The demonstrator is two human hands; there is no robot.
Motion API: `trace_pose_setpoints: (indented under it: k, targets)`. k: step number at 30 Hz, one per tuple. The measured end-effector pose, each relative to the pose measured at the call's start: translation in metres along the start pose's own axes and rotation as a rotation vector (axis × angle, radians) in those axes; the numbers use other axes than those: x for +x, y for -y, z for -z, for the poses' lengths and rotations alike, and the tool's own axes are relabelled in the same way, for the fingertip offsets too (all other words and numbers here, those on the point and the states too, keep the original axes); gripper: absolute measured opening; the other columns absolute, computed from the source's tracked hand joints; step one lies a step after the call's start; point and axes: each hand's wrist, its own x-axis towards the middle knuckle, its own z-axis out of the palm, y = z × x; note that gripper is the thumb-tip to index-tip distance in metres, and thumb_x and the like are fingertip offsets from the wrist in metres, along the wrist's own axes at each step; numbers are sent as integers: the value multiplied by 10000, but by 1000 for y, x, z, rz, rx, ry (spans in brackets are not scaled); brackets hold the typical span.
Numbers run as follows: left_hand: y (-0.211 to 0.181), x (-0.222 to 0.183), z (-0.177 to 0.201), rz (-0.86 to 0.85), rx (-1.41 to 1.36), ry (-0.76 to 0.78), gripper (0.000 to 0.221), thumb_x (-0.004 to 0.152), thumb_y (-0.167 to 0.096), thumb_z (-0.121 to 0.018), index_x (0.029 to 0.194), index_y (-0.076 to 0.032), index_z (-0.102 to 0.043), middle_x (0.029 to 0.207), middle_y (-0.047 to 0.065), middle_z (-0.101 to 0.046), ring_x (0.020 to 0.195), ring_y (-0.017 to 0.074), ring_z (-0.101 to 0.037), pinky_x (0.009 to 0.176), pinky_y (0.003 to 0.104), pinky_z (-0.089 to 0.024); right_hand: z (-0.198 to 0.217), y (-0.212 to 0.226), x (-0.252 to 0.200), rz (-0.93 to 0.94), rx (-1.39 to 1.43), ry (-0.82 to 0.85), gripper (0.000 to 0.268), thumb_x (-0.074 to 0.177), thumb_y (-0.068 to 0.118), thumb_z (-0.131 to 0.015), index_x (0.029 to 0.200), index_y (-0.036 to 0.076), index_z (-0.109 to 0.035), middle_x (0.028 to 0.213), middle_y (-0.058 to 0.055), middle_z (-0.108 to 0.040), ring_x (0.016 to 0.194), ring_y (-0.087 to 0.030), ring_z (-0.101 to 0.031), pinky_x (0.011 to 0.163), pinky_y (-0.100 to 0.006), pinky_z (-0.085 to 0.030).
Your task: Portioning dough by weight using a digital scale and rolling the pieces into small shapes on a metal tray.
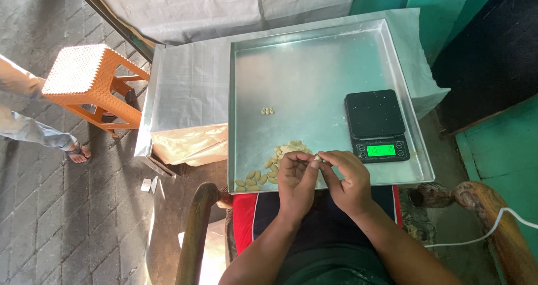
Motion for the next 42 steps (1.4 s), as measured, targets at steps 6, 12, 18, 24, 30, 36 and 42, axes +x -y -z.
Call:
trace_pose_setpoints:
  k: [6, 12, 18, 24, 30, 36, 42]
  targets:
    - [3, 6, 6, 44, 48, -24, 124, 1024, -32, -621, 1112, 21, -552, 952, 137, -617, 907, 196, -644, 769, 386, -508, 0, -6, 1, -173, 174, 55, 184, 892, -38, -735, 1070, 5, -753, 936, -157, -771, 762, -285, -738, 714, -439, -583]
    - [6, 11, 7, 145, -19, -81, 118, 1038, -67, -624, 1101, 32, -615, 900, 128, -663, 876, 179, -667, 806, 362, -527, -7, -10, 6, -234, 215, 92, 150, 931, -25, -697, 1076, -32, -735, 956, -171, -759, 810, -270, -741, 752, -449, -584]
    - [0, 21, 15, 155, 39, -158, 158, 1062, -130, -583, 1092, 7, -655, 916, 137, -737, 912, 172, -704, 885, 384, -574, -26, -21, 16, -318, 191, 143, 168, 928, 17, -735, 1092, -9, -753, 896, -140, -755, 816, -240, -746, 766, -421, -589]
    - [-4, 45, 37, 209, 116, -318, 218, 1075, -149, -510, 1232, -54, -627, 1056, 78, -629, 898, 134, -603, 912, 379, -544, -79, -78, 55, -490, 127, 215, 194, 934, 131, -776, 1061, -12, -744, 850, -186, -730, 798, -251, -694, 756, -457, -536]
    - [-3, 61, 61, 260, 51, -473, 136, 1025, -110, -534, 1140, -62, -586, 1018, 54, -546, 862, 136, -595, 905, 360, -519, -155, -135, 104, -939, -37, 419, 157, 833, 201, -760, 986, 167, -753, 864, -16, -730, 766, -197, -705, 652, -360, -567]
    - [4, 63, 68, 247, -3, -514, 103, 1014, -75, -534, 1109, -67, -576, 1003, 40, -533, 859, 131, -580, 888, 343, -520, -186, -164, 120, -903, -227, 586, 159, 799, 178, -783, 957, 160, -787, 840, -40, -758, 744, -217, -743, 599, -344, -583]
    - [10, 64, 76, 268, -3, -520, 98, 1016, -60, -523, 1102, -75, -568, 1001, 36, -541, 856, 128, -575, 876, 329, -517, -160, -122, 135, -872, -325, 760, 263, 854, 263, -768, 1055, 93, -780, 947, -86, -795, 901, -257, -769, 719, -359, -589]
